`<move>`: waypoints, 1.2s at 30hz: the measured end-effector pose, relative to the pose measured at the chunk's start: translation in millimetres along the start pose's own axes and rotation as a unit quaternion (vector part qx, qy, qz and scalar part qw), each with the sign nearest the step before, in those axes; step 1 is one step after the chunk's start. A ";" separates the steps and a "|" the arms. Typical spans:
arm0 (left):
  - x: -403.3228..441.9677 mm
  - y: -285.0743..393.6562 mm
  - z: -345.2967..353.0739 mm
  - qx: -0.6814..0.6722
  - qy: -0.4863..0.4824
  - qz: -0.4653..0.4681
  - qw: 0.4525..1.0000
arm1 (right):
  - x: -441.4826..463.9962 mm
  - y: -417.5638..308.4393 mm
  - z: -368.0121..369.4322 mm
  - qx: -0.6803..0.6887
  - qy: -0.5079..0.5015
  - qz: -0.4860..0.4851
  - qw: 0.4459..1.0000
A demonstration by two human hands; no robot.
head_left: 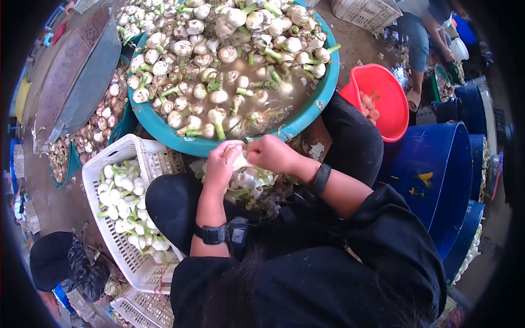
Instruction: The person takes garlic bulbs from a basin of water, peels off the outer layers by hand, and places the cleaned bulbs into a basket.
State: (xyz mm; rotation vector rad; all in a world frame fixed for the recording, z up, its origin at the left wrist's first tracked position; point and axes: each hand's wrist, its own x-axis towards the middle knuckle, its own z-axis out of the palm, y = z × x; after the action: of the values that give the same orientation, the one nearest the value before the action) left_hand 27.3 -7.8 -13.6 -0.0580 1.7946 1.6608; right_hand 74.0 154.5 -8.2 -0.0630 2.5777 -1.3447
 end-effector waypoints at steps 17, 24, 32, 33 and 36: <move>-8.4 -2.7 -1.0 -0.199 0.111 0.156 0.961 | -19.4 -10.8 7.3 0.703 0.018 0.065 0.708; -3.5 -5.0 -36.6 -0.516 0.109 -0.042 0.849 | -57.6 -13.8 -50.9 0.727 0.161 -0.062 0.665; -9.4 16.4 3.0 -0.283 0.295 0.047 0.911 | -23.0 -52.5 -12.5 0.149 0.096 -0.045 0.983; -11.2 17.1 6.3 -0.194 0.313 0.126 0.921 | -15.6 -62.3 -0.7 0.164 0.170 -0.067 0.969; -9.2 13.4 1.3 -0.189 0.335 0.135 0.913 | -4.0 -43.5 20.6 0.107 0.168 -0.105 0.974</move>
State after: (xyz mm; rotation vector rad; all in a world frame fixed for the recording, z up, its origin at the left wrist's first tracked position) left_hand 28.7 -7.8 2.6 -0.6489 1.9796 2.3785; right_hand 79.5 113.4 16.6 -0.0781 2.7361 -1.8458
